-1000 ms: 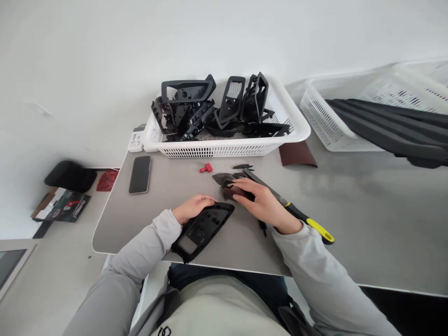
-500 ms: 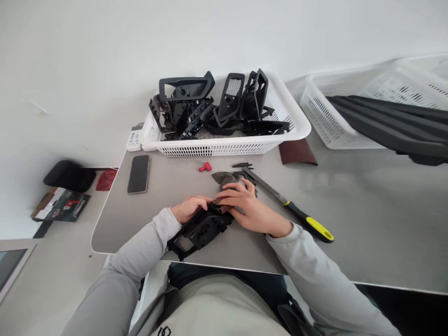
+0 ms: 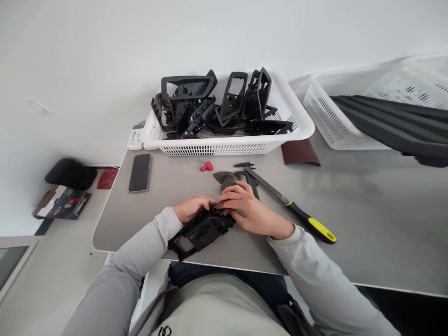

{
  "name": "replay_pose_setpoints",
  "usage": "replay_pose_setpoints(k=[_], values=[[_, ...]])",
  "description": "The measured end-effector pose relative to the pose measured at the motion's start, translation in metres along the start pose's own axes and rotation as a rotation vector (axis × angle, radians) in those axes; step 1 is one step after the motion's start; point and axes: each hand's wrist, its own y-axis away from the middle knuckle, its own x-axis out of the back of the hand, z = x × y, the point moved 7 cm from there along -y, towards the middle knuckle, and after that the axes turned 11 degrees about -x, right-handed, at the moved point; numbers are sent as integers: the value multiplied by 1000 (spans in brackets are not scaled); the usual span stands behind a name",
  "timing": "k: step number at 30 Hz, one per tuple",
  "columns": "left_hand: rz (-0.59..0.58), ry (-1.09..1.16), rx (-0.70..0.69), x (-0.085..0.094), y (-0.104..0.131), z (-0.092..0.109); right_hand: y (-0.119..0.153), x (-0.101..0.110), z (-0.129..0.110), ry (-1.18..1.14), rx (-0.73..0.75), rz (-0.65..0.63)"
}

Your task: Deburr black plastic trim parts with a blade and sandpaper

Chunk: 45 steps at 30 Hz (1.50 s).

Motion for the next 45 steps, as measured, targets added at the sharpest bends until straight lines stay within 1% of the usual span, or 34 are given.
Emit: replay_pose_setpoints(k=[2,5,7,11,15,17,20,23,25,28,30,33,35,39,41,45], values=[[8,5,1,2,-1,0,-1,-1,2,22,-20,19],[20,28,38,3,0,-3,-2,3,5,60,-47,81],[18,34,55,3,0,-4,-1,5,3,59,-31,100],[16,28,33,0,0,-2,-1,3,-3,38,34,89],[10,41,35,-1,1,-1,-2,3,0,96,-8,117],[9,42,43,-1,1,-2,-2,4,0,88,-5,131],[26,43,18,1,1,0,-1,2,-2,59,27,113],[35,56,12,-1,2,2,-2,2,1,80,-10,129],[48,0,16,-2,3,4,-2,5,6,90,-55,173],[54,-183,8,-4,4,8,-1,11,12,80,-97,246],[62,-264,-3,-4,4,11,0,12,14,72,-106,267],[80,-238,-42,-5,5,15,0,10,17,75,-129,262],[38,-149,-47,-9,7,15,0,10,20,81,-151,272],[-105,5,-20,-17,12,14,1,16,22,71,-178,317],[-133,23,-35,-17,12,14,2,18,19,55,-154,316],[-189,10,-36,-20,13,14,3,19,5,56,-55,298]])
